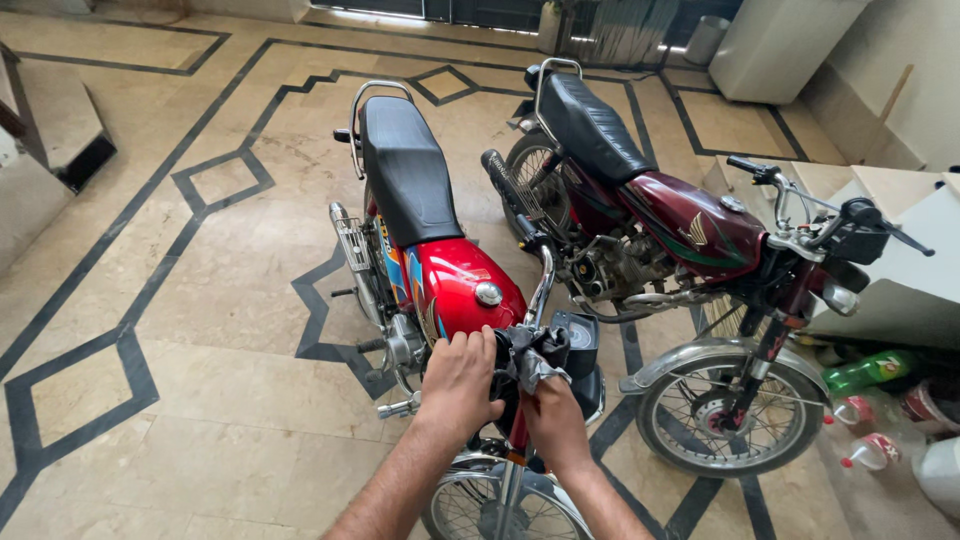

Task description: The person wipes the red fuel tank, black seat, and handlebar area of a red motorcycle using a cloth. The person moves around the motorcycle to reach different surfaces, including the instrument cluster and handlebars, while another maroon motorcycle is parked nearby.

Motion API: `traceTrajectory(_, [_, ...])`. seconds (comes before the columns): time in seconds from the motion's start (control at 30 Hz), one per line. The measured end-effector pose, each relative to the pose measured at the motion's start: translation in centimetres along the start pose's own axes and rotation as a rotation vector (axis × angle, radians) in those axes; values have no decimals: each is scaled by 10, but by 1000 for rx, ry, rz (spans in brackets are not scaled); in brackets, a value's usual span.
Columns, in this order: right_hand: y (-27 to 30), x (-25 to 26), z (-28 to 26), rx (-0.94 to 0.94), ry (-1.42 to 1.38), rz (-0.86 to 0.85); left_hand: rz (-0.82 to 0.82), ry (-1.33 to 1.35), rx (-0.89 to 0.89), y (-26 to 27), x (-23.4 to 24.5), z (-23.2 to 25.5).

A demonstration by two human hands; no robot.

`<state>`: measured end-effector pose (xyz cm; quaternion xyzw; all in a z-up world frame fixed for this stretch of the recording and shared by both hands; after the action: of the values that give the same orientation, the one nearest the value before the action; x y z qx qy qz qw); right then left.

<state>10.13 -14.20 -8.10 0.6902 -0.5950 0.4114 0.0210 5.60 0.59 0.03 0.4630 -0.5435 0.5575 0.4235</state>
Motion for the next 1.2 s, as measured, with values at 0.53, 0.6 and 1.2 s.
traceTrajectory(0.53, [-22, 8, 8, 336, -104, -86, 87, -116, 154, 10, -10, 30])
traceTrajectory(0.6, [-21, 16, 14, 541, -87, -82, 123, -150, 211, 11, -18, 37])
traceTrajectory(1.2, [-48, 43, 27, 659, 8, -274, -56, -349, 399, 0, -81, 68])
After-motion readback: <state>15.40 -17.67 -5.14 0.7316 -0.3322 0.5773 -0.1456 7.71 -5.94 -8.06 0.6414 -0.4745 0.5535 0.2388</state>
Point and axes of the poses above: each hand's wrist, its own y-axis away from the middle knuckle, its own x-axis out of the back of the hand, z = x × y, the point moved 5 cm from there along -y, towards the middle knuckle, and after that the axes turned 13 degrees about z, right-handed, at the moved point
